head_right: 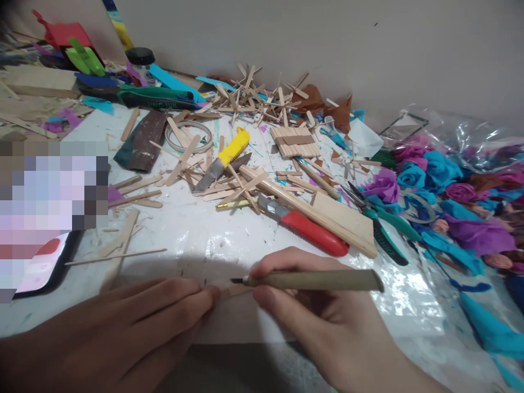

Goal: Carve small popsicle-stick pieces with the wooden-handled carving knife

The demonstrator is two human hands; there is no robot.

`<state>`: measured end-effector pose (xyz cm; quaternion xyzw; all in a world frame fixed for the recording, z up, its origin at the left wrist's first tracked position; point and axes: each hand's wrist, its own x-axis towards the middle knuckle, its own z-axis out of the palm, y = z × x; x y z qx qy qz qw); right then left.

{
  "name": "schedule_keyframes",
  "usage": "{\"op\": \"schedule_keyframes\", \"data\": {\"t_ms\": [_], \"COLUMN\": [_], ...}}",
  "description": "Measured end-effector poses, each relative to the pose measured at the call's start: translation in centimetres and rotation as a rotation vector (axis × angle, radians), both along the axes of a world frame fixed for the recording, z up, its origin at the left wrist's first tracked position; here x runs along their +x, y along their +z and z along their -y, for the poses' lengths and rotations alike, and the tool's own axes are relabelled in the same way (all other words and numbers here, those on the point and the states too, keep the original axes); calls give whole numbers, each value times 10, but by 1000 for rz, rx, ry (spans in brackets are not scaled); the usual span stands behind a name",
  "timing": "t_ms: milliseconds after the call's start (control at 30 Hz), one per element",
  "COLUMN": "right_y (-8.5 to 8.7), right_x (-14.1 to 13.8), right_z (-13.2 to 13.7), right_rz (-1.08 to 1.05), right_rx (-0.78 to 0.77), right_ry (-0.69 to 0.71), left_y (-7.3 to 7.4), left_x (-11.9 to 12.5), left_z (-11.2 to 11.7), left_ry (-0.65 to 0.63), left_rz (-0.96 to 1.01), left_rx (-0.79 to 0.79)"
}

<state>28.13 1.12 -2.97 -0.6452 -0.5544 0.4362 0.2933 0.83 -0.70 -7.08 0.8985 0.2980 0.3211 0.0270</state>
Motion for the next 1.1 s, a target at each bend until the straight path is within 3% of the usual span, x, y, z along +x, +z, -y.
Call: {"op": "schedule_keyframes", "data": {"t_ms": [167,367,533,667,900,1100], "right_y": [-2,-2,-2,-1,3,5], "right_x": [-2,-6,-4,0,-9,-19], "right_z": [3,1,-2,-3,-2,-8], "right_rz": [52,26,106,95,256,191], "right_rx": [59,40,97,128,314,277], "right_ry": [22,163,212,333,405,500], "left_y": [-2,-4,-2,-2,-1,1], "left_x": [4,1,0,0,4,-1], "left_z": [0,-1,-1,0,-2,-9], "left_ry": [-8,-28,3,-19,-22,-85], "left_rz": [13,-7,0,2,32,55], "left_rx": [12,11,6,-9,-64,-78]}}
